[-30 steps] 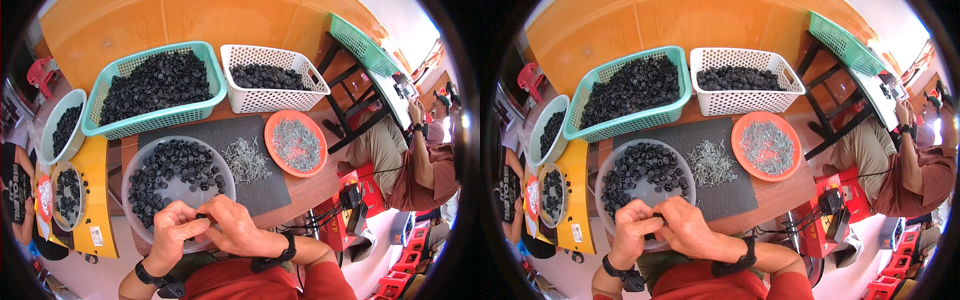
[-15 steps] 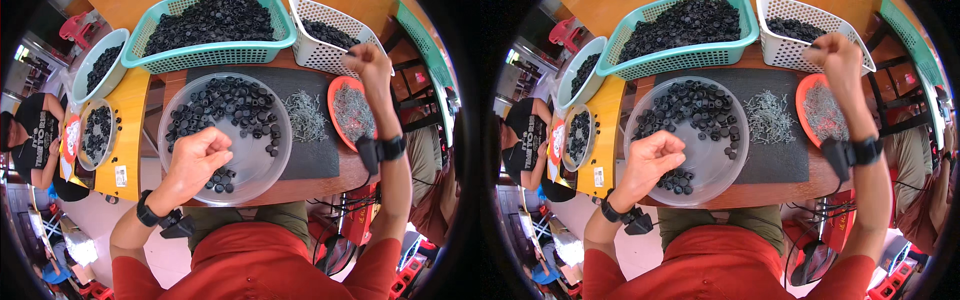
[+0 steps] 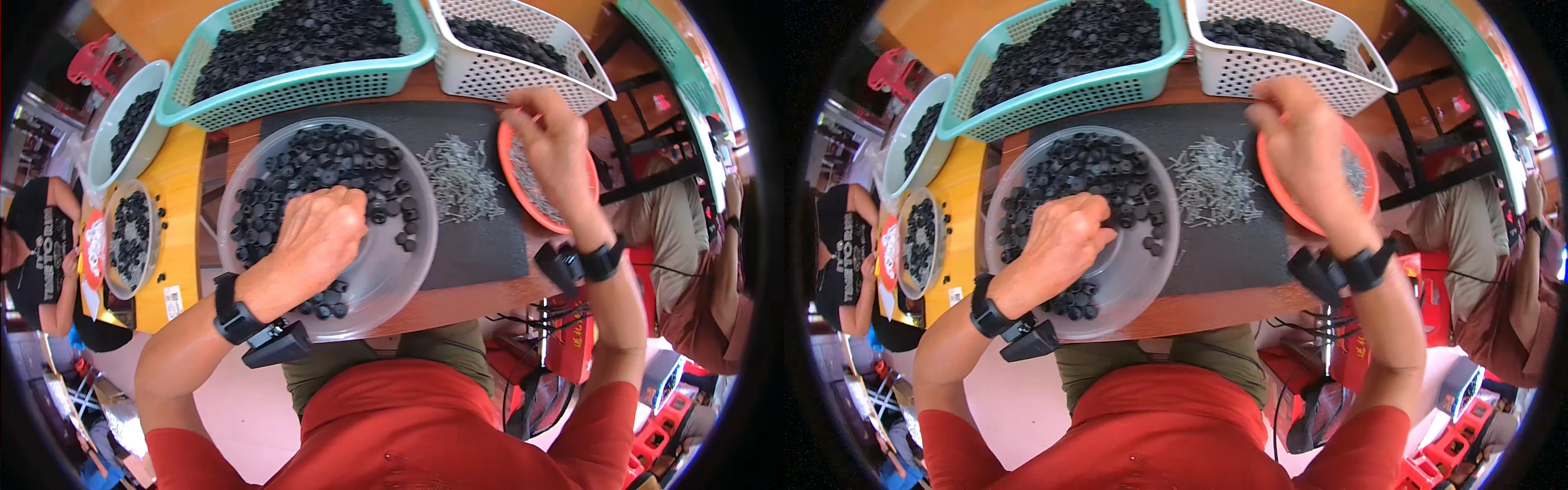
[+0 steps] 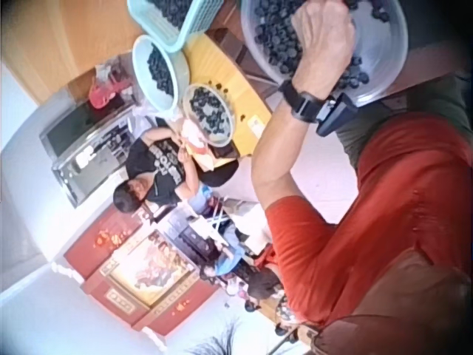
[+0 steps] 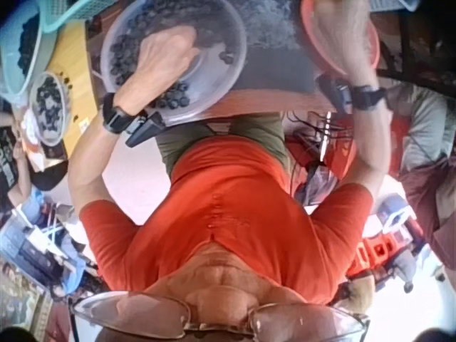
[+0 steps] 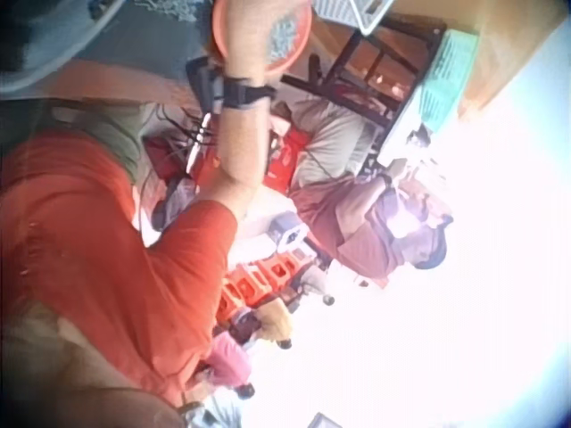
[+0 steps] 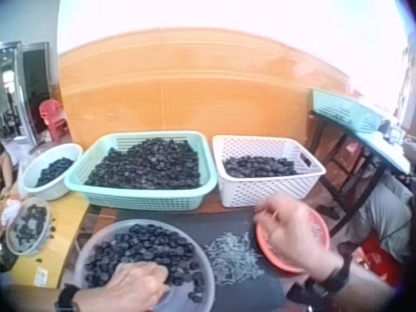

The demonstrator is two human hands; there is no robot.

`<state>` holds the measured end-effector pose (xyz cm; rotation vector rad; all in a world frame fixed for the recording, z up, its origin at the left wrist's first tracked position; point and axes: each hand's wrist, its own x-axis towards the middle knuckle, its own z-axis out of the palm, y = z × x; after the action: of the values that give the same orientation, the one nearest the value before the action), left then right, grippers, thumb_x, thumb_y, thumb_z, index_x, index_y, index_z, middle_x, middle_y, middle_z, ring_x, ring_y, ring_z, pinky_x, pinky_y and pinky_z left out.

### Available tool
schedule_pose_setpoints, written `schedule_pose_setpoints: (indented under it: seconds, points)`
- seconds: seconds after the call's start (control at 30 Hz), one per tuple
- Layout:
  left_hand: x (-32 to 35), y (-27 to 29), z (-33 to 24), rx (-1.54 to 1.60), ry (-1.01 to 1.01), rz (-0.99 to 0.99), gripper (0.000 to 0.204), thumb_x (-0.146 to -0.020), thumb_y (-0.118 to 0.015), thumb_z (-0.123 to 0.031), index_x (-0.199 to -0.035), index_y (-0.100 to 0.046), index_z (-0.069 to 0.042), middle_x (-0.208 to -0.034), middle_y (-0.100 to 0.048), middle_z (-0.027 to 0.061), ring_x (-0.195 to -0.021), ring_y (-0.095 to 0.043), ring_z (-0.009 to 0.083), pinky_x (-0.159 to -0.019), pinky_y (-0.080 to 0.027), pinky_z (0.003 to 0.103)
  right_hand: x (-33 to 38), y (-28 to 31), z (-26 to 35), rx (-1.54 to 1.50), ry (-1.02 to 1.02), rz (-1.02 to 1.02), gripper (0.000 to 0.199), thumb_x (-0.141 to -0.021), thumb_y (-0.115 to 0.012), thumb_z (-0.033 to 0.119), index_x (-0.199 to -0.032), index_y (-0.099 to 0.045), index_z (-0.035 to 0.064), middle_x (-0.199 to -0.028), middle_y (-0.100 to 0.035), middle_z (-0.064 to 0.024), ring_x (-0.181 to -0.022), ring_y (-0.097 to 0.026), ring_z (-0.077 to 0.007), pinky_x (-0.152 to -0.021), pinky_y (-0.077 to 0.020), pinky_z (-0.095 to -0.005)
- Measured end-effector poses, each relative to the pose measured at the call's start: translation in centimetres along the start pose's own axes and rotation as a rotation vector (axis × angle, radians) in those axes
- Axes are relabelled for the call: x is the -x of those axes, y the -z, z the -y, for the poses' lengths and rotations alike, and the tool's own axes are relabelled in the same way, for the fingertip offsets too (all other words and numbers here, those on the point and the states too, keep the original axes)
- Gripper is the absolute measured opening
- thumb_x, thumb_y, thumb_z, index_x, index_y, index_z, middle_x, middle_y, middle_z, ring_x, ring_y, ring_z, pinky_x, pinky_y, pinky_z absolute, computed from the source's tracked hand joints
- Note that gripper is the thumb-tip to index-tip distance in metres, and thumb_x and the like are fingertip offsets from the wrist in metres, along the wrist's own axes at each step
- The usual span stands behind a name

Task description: Assembling small black plastic circular components with metal clips.

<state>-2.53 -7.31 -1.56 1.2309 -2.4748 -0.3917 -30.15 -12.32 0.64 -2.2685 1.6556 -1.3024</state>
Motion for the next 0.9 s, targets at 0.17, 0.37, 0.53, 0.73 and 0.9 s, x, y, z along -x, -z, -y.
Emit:
schedule_pose_setpoints:
  seconds: [0.17, 0.37, 0.53, 0.73, 0.9]
  points:
    - [0.9, 1.5, -1.9, 0.190, 0.032, -0.007, 0.016, -0.070, -0.067, -0.003, -0.080, -0.055, 0.002, -0.070, -0.059, 0.0154, -0.063, -0.061, 0.0305, -0.056, -0.047, 0.037, 6.1, 0.0, 6.6, -0.349, -0.116, 0.208, 0.012, -0.073, -0.066, -0.002, -0.084, -0.062, -0.0004, -0.076, -0.059, -0.0125, -0.065, -0.058, -0.0266, -0.058, -0.0461, -0.0329]
    - [2.4, 1.8, -5.2, 0.393, 0.033, -0.159, 0.018, -0.070, -0.065, 0.002, -0.082, -0.052, 0.000, -0.069, -0.054, 0.0126, -0.062, -0.057, 0.0311, -0.054, -0.045, 0.037, 8.6, -1.7, 10.7, -0.741, -0.339, 0.345, 0.012, -0.075, -0.065, -0.003, -0.086, -0.061, -0.0003, -0.075, -0.060, -0.0095, -0.066, -0.058, -0.0156, -0.058, -0.0456, -0.0276]
    - [3.1, 1.7, -5.5, 0.694, 0.220, -0.143, 0.016, -0.076, -0.066, -0.001, -0.090, -0.057, 0.002, -0.074, -0.061, 0.0086, -0.062, -0.060, 0.0179, -0.053, -0.047, 0.029, 8.7, -1.9, 11.0, -0.961, -0.511, 0.321, 0.011, -0.079, -0.062, -0.005, -0.088, -0.060, -0.0002, -0.080, -0.062, -0.0046, -0.073, -0.058, -0.0083, -0.063, -0.0471, -0.0233]
    - [3.4, 1.5, -4.9, 1.377, 0.546, -0.039, 0.013, -0.086, -0.063, -0.007, -0.095, -0.060, 0.002, -0.079, -0.065, 0.0097, -0.064, -0.061, 0.0110, -0.052, -0.047, 0.020, 9.2, -1.8, 11.5, -1.142, -0.636, 0.299, 0.010, -0.081, -0.060, -0.006, -0.090, -0.059, -0.0013, -0.083, -0.062, -0.0028, -0.076, -0.058, -0.0073, -0.068, -0.0483, -0.0224]
    - [4.0, 0.8, -5.5, 1.519, 0.655, -0.205, 0.018, -0.084, -0.065, -0.007, -0.097, -0.060, 0.004, -0.078, -0.064, 0.0113, -0.062, -0.060, 0.0126, -0.051, -0.047, 0.022, 10.1, -2.7, 12.8, -1.073, -0.568, 0.198, 0.014, -0.081, -0.060, -0.009, -0.093, -0.060, -0.0011, -0.087, -0.061, -0.0041, -0.078, -0.058, -0.0082, -0.071, -0.0488, -0.0230]
